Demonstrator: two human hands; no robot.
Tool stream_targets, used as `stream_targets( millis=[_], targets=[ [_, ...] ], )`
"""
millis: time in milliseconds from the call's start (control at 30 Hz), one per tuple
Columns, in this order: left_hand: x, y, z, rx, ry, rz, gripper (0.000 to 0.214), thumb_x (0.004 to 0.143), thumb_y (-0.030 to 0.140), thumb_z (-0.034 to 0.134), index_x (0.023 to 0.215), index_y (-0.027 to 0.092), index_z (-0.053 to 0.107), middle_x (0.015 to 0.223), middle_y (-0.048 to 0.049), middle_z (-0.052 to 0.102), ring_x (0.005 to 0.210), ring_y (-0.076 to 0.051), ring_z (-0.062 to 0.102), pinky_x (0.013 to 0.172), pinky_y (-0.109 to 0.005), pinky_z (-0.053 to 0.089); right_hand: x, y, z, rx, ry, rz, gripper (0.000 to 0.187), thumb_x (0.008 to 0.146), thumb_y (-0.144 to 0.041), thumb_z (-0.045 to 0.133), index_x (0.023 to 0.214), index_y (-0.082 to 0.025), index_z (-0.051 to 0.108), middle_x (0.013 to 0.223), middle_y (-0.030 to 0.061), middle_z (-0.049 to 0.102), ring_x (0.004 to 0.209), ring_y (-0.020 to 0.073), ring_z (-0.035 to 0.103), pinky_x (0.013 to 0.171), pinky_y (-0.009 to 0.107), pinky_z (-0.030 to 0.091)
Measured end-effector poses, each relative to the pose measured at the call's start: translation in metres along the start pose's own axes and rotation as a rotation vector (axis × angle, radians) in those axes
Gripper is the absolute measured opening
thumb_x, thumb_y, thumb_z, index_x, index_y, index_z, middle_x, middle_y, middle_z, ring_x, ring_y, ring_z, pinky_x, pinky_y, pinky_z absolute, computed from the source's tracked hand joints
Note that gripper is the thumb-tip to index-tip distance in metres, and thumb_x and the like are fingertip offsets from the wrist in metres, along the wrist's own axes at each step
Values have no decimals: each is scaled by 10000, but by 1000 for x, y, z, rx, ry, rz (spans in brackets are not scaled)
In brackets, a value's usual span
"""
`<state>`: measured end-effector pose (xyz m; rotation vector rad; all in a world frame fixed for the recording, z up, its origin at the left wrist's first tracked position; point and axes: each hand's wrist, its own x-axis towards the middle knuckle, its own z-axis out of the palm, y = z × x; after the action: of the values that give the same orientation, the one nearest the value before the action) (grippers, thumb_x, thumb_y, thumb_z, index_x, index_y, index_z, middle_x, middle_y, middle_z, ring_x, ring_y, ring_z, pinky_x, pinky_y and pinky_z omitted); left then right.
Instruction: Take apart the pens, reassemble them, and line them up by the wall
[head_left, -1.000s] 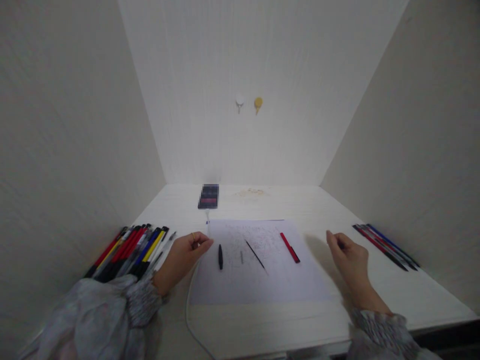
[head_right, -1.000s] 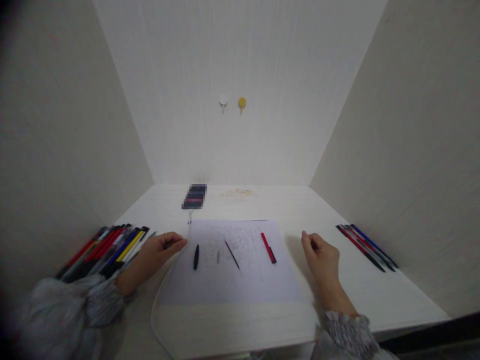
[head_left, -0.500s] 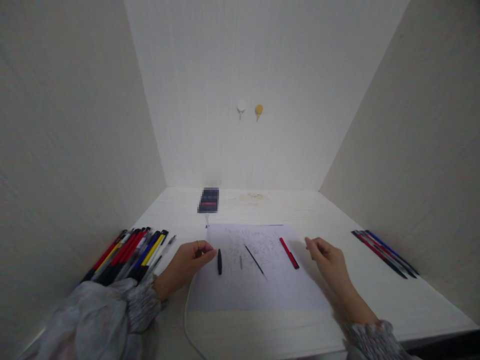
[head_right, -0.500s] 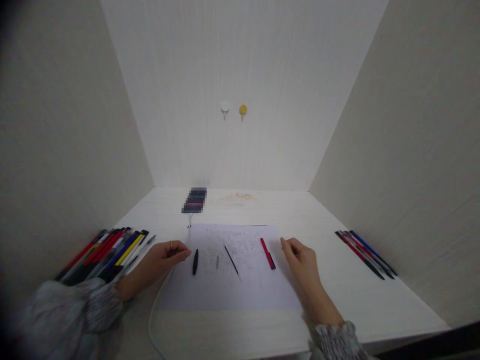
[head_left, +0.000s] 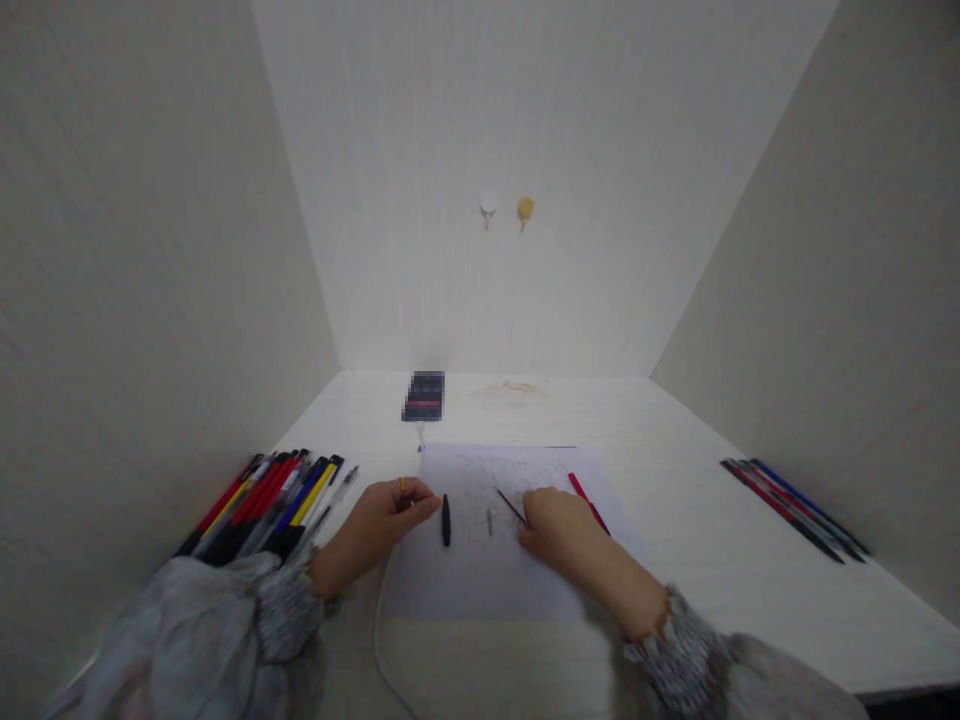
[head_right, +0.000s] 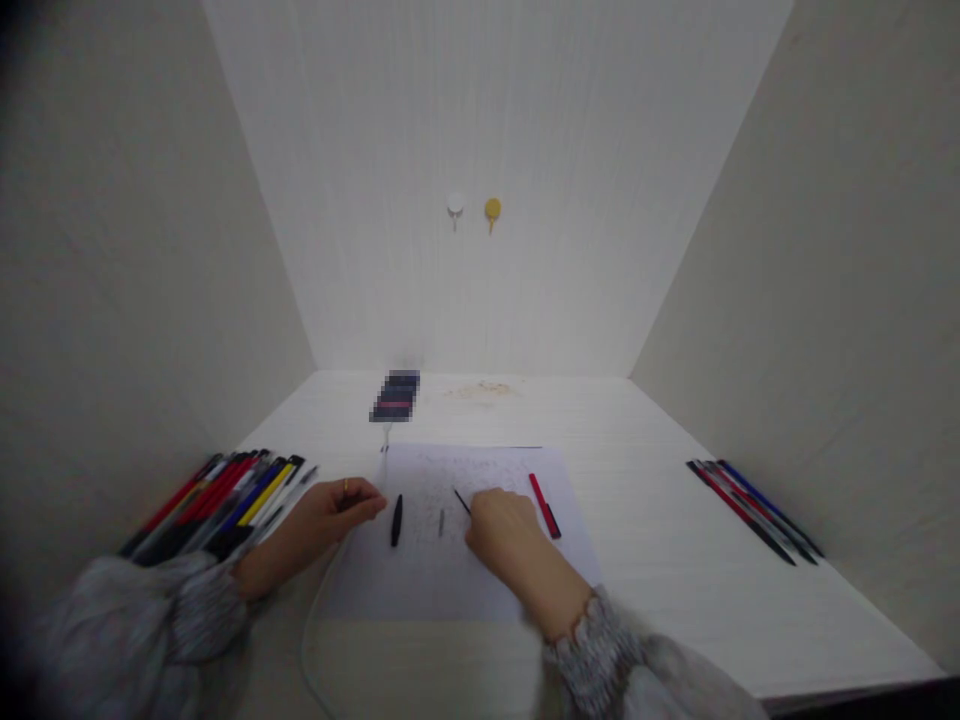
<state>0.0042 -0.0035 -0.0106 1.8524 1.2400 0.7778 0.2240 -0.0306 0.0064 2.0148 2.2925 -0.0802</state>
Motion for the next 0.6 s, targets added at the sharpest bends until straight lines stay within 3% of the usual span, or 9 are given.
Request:
stream_targets(
  millis=[300, 433, 600],
  targets=[
    [-1, -1, 1, -12, 2, -6, 285, 692, 417, 488, 654, 144, 559, 518, 42, 452, 479, -88, 376, 459, -203, 291, 7, -12, -7, 38, 40, 61, 216, 685, -122, 427, 838, -90, 577, 806, 167, 612, 771, 213, 576, 632, 296, 390],
    [-1, 1, 1, -56, -4, -32, 281, 687, 416, 493, 659, 143, 555, 498, 52, 433, 449, -78, 353, 427, -196, 268, 8, -16, -10, 233, 94, 18, 177, 641, -155, 461, 789, -127, 553, 749, 104, 615, 686, 181, 568, 553, 255, 382],
    [-1, 5, 1, -89, -6, -52, 268, 681, 409, 504, 651, 146, 551, 492, 56, 425, 432, -72, 344, 410, -191, 262, 16, -18, -1, 554, -20, -24, 145, 584, -131, 471, 708, -142, 547, 621, 41, 601, 513, 118, 547, 437, 194, 363]
  ],
)
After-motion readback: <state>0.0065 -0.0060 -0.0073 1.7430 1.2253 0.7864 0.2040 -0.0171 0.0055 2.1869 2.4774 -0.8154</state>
